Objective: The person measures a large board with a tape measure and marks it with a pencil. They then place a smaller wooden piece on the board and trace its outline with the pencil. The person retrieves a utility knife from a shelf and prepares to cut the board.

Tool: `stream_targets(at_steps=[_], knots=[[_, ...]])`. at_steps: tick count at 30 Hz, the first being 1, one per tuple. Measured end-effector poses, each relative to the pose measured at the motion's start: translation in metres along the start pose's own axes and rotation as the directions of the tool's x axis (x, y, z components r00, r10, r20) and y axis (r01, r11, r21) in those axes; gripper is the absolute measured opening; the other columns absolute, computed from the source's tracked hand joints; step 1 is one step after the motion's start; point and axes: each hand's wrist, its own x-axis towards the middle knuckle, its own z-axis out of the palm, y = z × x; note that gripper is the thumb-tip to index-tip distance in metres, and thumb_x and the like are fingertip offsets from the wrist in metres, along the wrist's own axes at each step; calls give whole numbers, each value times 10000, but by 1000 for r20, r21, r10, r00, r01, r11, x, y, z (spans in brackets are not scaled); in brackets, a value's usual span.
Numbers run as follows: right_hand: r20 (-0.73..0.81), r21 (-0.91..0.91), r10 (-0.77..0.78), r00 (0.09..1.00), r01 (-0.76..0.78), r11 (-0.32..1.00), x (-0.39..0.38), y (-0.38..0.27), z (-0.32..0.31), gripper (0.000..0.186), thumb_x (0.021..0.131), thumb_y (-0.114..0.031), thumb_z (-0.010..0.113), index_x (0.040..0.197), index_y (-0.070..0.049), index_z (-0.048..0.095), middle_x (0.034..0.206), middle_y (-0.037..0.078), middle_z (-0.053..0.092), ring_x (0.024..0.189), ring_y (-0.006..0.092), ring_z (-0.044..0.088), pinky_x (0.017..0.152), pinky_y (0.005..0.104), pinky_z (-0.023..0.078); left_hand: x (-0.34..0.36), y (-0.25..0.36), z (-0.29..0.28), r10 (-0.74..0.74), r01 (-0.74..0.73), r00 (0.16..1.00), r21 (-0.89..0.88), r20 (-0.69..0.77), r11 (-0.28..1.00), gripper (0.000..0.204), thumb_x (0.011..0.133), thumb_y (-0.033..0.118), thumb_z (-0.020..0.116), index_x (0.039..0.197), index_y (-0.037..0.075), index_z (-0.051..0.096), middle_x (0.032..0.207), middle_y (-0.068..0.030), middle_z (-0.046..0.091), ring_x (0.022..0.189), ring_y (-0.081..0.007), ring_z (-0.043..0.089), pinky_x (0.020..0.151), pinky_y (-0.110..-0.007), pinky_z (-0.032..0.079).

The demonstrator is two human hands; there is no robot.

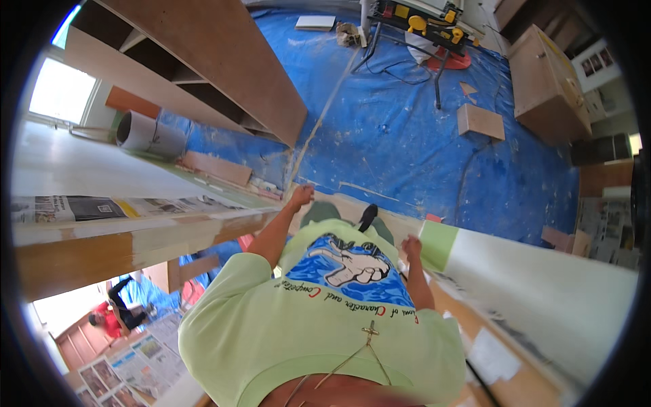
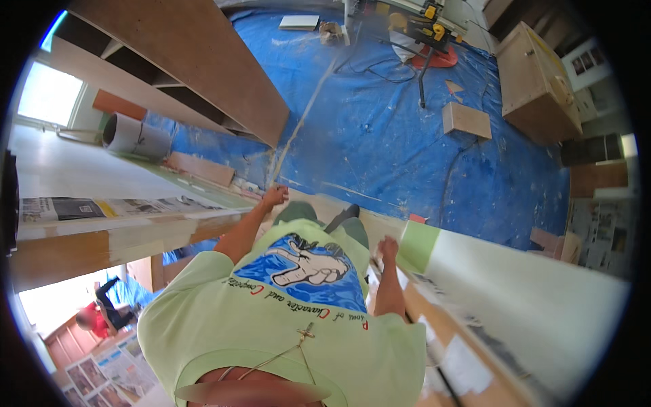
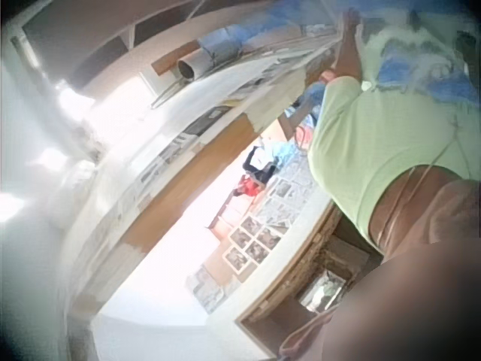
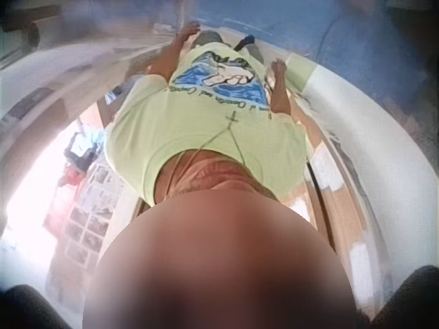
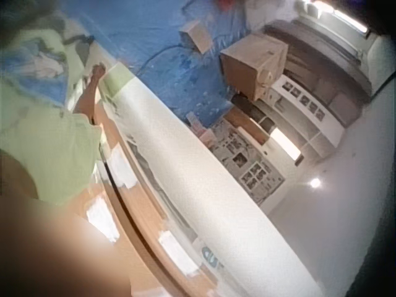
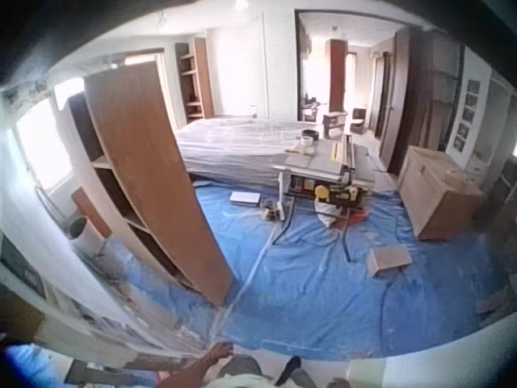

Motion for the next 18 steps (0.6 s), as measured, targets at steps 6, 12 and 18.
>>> stream_targets(at_steps=[6, 12, 18], knots=[[30, -85, -213, 977, 215, 973, 126, -216, -6, 252, 1017, -245, 520, 1178, -83, 625, 775, 64, 653, 635, 136, 637, 504, 270, 504, 53, 68, 58, 112, -113, 989, 2, -98, 994, 339, 928, 219, 609, 1220, 47, 597, 946, -60, 647, 792, -171, 651, 664, -302, 519], [143, -38, -196, 970, 204, 978, 204, -347, 97, 239, 1011, -208, 536, 1183, -66, 621, 851, 73, 663, 664, 131, 631, 525, 271, 507, 144, 110, 53, -56, 29, 984, -162, -167, 986, 265, 905, 200, 604, 1135, 70, 615, 917, -53, 642, 734, -162, 630, 601, -297, 508], [233, -98, -103, 967, 128, 987, 261, -384, 192, 224, 978, -279, 592, 1062, -88, 674, 738, 66, 646, 670, 126, 632, 510, 252, 484, 278, 215, 12, -154, 145, 983, -92, -97, 985, 193, 900, 203, 591, 1048, 84, 624, 914, -51, 634, 702, -137, 603, 592, -284, 499]])
